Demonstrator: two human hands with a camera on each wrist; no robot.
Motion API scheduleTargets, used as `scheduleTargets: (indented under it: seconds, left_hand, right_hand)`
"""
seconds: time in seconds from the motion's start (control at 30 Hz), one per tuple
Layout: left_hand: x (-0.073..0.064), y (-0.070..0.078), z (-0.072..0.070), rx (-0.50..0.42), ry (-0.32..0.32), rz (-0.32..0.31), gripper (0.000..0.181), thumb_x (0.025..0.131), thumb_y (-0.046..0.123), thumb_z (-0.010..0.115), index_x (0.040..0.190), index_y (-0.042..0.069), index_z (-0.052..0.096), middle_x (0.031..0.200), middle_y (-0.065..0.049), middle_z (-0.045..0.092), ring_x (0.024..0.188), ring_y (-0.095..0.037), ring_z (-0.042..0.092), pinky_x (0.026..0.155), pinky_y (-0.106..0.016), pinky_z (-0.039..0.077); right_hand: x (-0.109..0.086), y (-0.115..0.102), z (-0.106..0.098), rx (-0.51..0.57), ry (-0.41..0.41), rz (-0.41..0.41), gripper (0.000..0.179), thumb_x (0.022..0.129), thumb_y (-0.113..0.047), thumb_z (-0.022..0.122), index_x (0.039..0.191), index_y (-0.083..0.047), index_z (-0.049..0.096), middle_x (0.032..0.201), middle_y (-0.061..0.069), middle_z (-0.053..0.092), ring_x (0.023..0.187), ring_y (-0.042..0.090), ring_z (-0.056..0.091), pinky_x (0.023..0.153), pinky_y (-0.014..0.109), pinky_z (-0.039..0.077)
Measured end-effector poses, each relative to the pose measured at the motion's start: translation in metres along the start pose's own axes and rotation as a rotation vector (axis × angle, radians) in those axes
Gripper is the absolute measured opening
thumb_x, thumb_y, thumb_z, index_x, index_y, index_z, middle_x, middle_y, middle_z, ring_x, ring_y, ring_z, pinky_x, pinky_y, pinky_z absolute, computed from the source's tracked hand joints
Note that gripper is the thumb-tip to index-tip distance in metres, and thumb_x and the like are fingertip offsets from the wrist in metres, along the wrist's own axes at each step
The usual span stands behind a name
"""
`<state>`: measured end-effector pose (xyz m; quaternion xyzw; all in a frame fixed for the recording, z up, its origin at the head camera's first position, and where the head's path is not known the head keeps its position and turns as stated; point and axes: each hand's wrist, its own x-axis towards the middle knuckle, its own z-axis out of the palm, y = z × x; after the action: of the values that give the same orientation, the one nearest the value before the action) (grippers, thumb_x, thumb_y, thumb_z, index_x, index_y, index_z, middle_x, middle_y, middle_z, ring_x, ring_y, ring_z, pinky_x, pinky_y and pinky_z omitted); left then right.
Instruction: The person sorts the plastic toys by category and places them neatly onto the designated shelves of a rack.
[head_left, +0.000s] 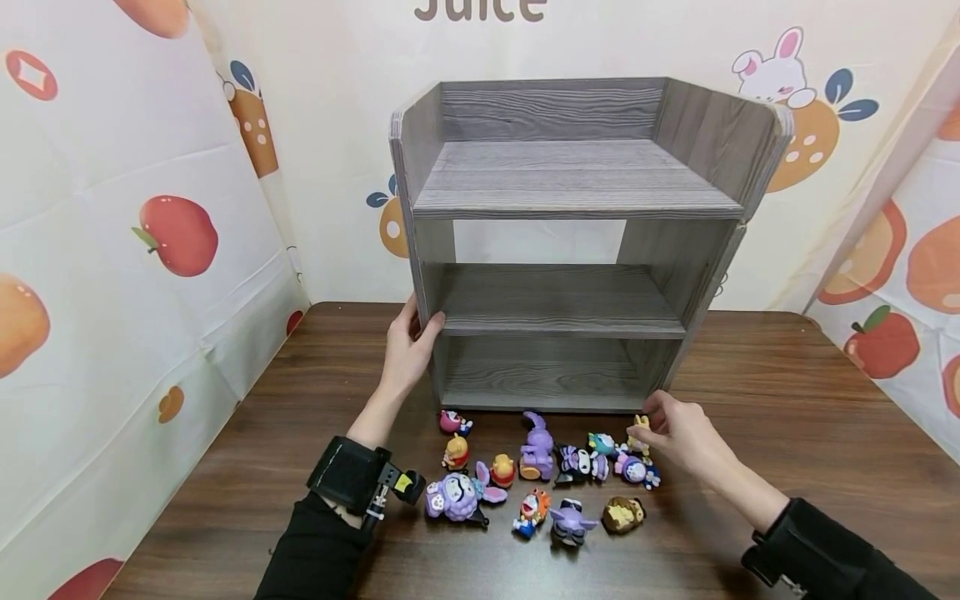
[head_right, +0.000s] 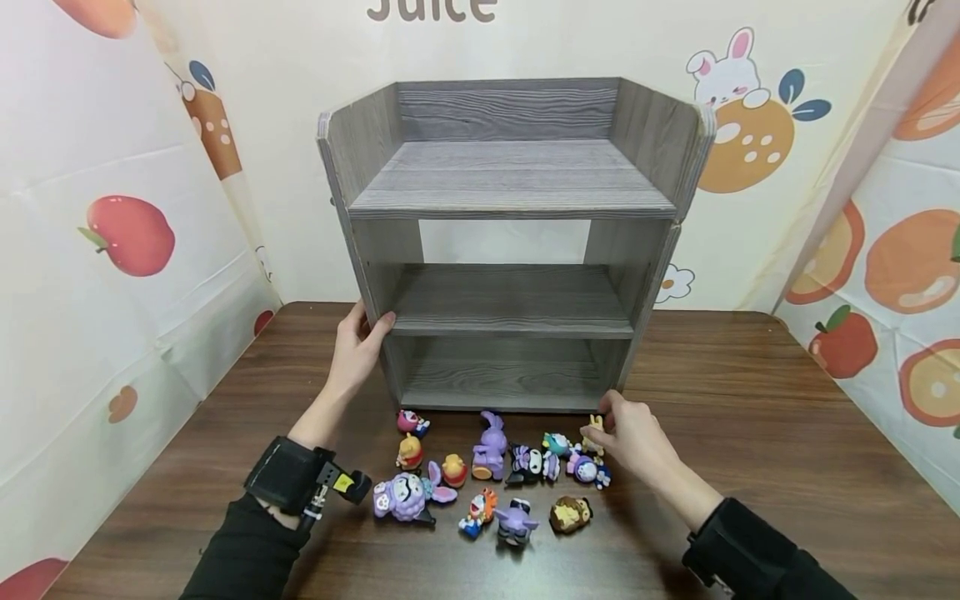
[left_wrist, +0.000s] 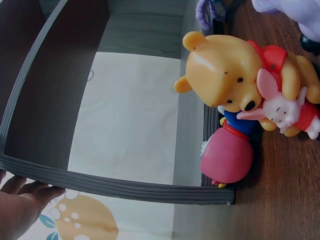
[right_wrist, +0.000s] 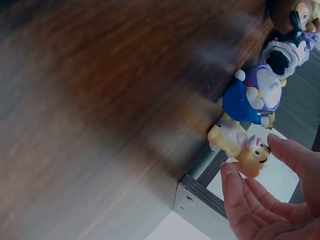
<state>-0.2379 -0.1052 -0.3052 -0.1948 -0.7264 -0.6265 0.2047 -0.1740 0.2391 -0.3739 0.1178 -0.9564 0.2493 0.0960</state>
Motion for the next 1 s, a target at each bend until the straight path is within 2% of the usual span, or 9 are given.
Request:
scheduleTargets:
  seconds: [0.3,0.6,0.87,1.0]
  left_hand:
    - [0.001,0.001,0.002,-0.008,-0.004,0.017,0.050,0.086,-0.004,0.046,0.135,-0.004,0.032,0.127,-0.028,0.041,0.110,-0.034,0.046,0.087,-0.047,0.039]
    - [0.001,-0.001,0.000,-0.017,0.003,-0.001,0.050,0.087,-0.003,0.046,0.134,-0.004,0.032,0.127,-0.028,0.041,0.111,-0.035,0.045,0.088,-0.046,0.038]
    - [0.000,-0.001,0.000,-0.011,-0.001,0.000,0.050,0.087,-0.003,0.046,0.135,-0.004,0.031,0.128,-0.028,0.039,0.113,-0.035,0.043,0.088,-0.047,0.037]
    - [0.000,-0.001,0.000,-0.021,0.001,0.004,0.050,0.087,-0.004,0.046,0.135,-0.004,0.031,0.128,-0.028,0.039,0.113,-0.036,0.043,0.088,-0.047,0.038]
  right_hand:
    - [0.000,-0.001,0.002,-0.004,0.024,-0.059,0.019,0.075,-0.010,0.069,0.082,0.000,0.055,0.061,-0.003,0.053,0.053,0.007,0.049,0.047,0.024,0.040]
    - [0.004,-0.002,0.004,0.011,0.042,-0.095,0.012,0.074,-0.006,0.067,0.079,-0.001,0.057,0.061,-0.004,0.054,0.053,0.005,0.049,0.048,0.023,0.041]
    - [0.007,-0.009,-0.010,0.011,0.050,-0.079,0.012,0.075,-0.006,0.067,0.082,0.000,0.059,0.063,-0.002,0.055,0.055,0.008,0.051,0.047,0.024,0.042]
    - [0.008,-0.015,-0.021,0.012,0.084,-0.106,0.012,0.074,-0.006,0.068,0.081,-0.001,0.060,0.064,-0.002,0.056,0.055,0.009,0.052,0.048,0.024,0.042]
